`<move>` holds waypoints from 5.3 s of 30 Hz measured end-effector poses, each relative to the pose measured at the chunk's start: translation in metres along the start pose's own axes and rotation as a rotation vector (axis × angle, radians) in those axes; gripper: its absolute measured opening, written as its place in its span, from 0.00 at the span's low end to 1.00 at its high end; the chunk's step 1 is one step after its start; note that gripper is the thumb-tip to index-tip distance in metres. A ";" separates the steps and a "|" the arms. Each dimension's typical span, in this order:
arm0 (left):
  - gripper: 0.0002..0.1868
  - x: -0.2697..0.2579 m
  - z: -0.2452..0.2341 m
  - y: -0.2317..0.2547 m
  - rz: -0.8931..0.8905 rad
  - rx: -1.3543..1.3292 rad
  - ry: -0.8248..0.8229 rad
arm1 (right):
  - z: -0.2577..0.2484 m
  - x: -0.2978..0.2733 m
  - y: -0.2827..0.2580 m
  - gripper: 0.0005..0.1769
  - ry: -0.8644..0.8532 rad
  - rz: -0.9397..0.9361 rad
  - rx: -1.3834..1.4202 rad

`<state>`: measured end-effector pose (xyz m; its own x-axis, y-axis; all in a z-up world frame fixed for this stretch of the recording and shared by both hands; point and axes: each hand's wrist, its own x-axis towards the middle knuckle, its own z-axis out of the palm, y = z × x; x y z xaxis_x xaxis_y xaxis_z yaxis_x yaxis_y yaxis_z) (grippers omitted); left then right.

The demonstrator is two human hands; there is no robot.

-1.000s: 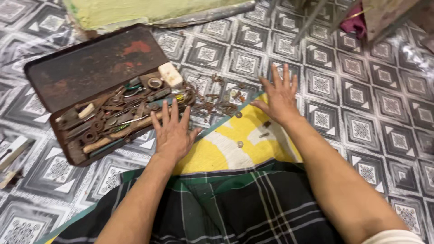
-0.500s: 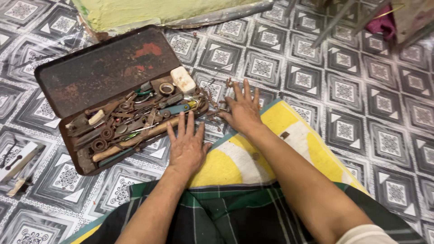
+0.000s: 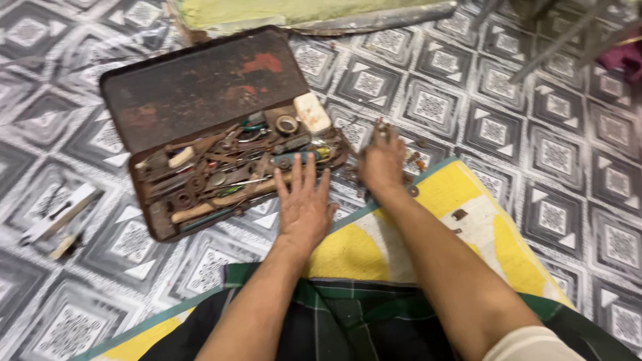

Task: The person sits on a mat and repeatedly picks up small metal parts and tools from a toolbox, placing them on the floor mat, then returns them to the box. The person closes the toolbox at the end.

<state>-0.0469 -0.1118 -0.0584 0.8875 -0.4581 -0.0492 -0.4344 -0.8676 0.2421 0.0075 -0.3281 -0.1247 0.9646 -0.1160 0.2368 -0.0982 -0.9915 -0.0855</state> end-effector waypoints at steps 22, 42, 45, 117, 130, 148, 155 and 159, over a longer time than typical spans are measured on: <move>0.35 0.009 -0.063 -0.089 -0.475 -0.236 0.267 | -0.077 0.058 -0.134 0.12 0.199 -0.563 0.291; 0.38 0.009 -0.079 -0.007 -0.120 -0.152 0.267 | -0.159 -0.003 0.008 0.39 0.094 -0.403 0.126; 0.39 -0.005 -0.062 0.017 -0.006 -0.135 0.232 | -0.160 -0.042 0.048 0.40 0.045 -0.340 0.110; 0.39 0.022 -0.004 -0.007 -0.044 0.021 0.105 | -0.061 0.031 -0.049 0.18 0.037 -0.418 0.132; 0.41 0.027 -0.012 -0.018 -0.123 -0.026 -0.005 | -0.075 0.027 0.047 0.25 0.001 -0.111 0.114; 0.36 0.009 0.033 0.025 0.183 0.177 -0.077 | -0.091 -0.050 0.069 0.43 -0.394 0.042 0.010; 0.35 0.025 0.045 0.064 0.204 0.020 -0.100 | -0.091 -0.057 0.065 0.42 -0.428 0.021 -0.016; 0.34 0.046 0.057 0.083 0.175 -0.029 -0.139 | -0.084 -0.054 0.069 0.42 -0.424 0.020 0.054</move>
<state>-0.0508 -0.2160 -0.0955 0.7683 -0.6254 -0.1361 -0.5739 -0.7673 0.2862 -0.0723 -0.3951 -0.0620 0.9790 -0.0892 -0.1832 -0.1156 -0.9835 -0.1388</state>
